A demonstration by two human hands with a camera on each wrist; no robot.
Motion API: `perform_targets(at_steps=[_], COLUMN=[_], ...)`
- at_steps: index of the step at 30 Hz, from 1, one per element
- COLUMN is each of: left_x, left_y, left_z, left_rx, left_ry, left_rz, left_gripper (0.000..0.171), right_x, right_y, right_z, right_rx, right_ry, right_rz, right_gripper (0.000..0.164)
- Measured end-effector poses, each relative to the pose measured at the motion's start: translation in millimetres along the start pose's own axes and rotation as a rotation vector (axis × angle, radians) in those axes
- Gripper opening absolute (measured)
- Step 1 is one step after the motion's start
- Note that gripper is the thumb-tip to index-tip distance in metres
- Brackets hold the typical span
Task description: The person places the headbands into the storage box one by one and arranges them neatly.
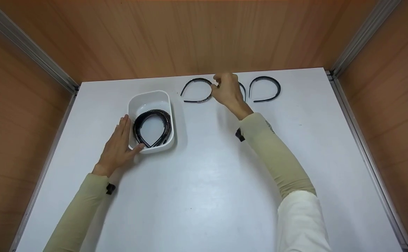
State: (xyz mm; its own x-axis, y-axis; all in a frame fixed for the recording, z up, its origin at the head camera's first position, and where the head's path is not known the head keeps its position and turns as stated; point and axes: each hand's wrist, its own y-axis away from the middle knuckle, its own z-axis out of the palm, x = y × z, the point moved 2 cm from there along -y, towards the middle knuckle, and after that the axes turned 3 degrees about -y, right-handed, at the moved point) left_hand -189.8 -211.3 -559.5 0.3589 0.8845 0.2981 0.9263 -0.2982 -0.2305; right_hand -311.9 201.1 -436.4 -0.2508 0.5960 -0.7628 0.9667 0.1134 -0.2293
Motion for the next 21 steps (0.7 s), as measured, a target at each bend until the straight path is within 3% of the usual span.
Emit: perform_targets(at_steps=[6,21], left_x=[0.7,8.0], left_y=[5.1,3.0], left_z=[2.0,4.1], left_rx=[0.018,0.009], left_ry=[-0.001,-0.001], left_rz=[-0.003,0.012], left_gripper=[0.115,0.115], right_x=[12.0,55.1], right_y=[-6.1,-15.8], right_z=[-14.5,-63.6], right_rx=[0.024,0.033], right_ry=[-0.022,0.094], right_rz=[0.006,0.174], right_gripper=[0.026,0.037])
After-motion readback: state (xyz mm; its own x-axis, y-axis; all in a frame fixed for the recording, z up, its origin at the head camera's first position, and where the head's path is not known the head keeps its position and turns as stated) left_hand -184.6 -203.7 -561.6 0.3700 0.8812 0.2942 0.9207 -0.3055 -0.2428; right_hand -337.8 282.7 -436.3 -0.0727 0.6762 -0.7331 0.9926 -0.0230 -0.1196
